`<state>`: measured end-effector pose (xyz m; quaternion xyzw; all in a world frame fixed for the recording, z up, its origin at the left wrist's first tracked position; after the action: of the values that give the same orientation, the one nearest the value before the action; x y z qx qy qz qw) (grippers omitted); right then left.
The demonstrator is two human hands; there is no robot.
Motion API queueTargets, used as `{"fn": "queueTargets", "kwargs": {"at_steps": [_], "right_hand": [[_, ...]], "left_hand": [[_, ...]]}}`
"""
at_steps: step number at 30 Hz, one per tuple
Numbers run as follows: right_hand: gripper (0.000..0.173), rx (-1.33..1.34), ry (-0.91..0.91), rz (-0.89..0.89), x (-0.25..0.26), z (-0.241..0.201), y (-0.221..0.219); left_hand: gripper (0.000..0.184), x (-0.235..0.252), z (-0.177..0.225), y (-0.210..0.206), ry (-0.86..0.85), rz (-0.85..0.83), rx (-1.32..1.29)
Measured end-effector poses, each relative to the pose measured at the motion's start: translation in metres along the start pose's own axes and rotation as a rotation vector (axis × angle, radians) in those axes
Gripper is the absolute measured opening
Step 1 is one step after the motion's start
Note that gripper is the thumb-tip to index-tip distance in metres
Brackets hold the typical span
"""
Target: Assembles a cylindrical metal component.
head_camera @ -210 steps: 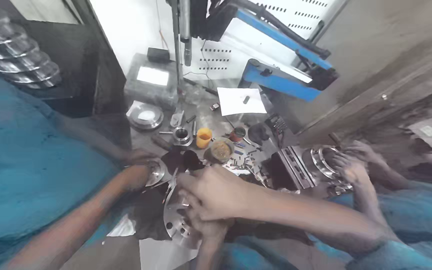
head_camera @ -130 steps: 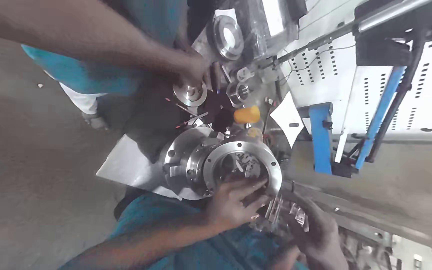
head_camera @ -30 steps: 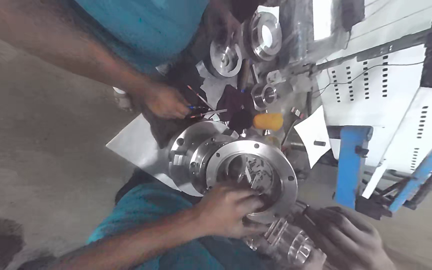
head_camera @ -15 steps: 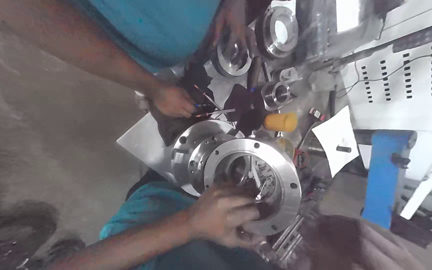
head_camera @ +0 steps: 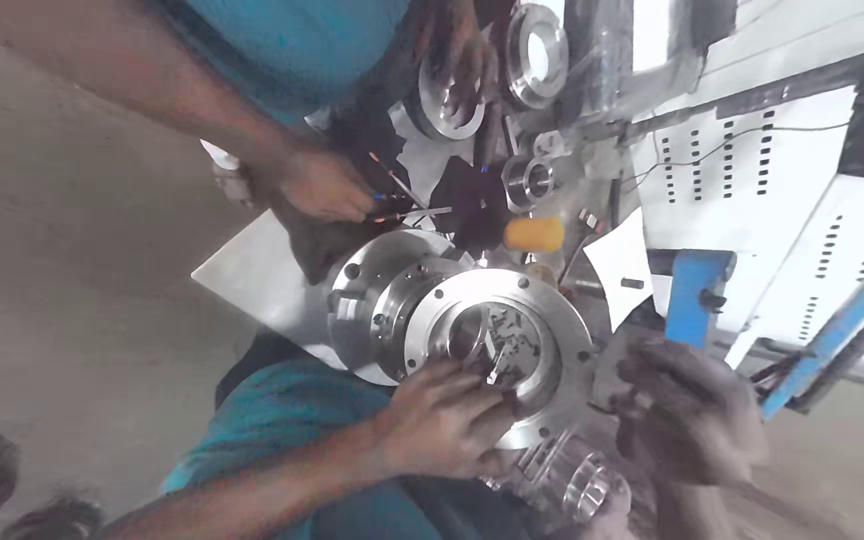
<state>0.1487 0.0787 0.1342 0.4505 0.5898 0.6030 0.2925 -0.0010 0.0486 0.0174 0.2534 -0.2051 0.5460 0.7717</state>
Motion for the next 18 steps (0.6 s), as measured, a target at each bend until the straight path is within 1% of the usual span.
{"fn": "queueTargets", "kwargs": {"at_steps": [2,4,6,9,11,13,14,16,17,18], "right_hand": [[0.032,-0.162,0.288,-0.102,-0.007,-0.012,-0.001],[0.034,-0.195,0.437,-0.207,-0.012,-0.007,-0.004],[0.033,-0.211,0.539,-0.234,-0.009,-0.005,-0.002],[0.025,-0.263,0.624,-0.215,0.005,-0.012,0.001],[0.019,-0.24,0.681,-0.21,0.007,-0.016,0.0],[0.017,-0.216,0.665,-0.217,0.007,-0.014,-0.003],[0.016,-0.207,0.622,-0.217,0.005,-0.011,-0.005],[0.011,-0.173,0.452,-0.208,-0.001,0.001,-0.015],[0.011,-0.14,0.366,-0.173,-0.006,0.006,-0.02],[0.016,-0.112,0.275,-0.131,-0.013,0.011,-0.026]], "left_hand": [[0.032,-0.001,-0.001,0.001,0.008,-0.005,-0.005],[0.031,-0.002,-0.001,0.001,0.007,-0.004,-0.009],[0.031,-0.001,0.0,0.0,0.004,-0.009,-0.019],[0.032,0.0,-0.001,0.0,0.0,-0.02,-0.02],[0.032,0.001,-0.001,0.001,0.001,-0.018,-0.024],[0.032,0.001,-0.001,0.001,-0.003,-0.011,-0.024],[0.032,0.001,0.0,0.001,-0.003,-0.003,-0.021],[0.034,0.001,0.001,0.001,-0.005,-0.008,-0.003],[0.033,0.0,0.001,0.001,-0.001,-0.014,-0.001],[0.032,-0.001,-0.001,0.001,0.002,-0.017,0.003]]}}
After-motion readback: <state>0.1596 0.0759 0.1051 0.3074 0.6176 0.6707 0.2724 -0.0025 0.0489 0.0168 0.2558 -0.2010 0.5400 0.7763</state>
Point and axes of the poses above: each hand's wrist, its own x-axis towards the middle knuckle, its own y-axis out of the back of the hand, z = x × y, the point moved 10 cm from there along x, towards the middle knuckle, and after that the axes turned 7 degrees about -x, right-handed, at the moved point
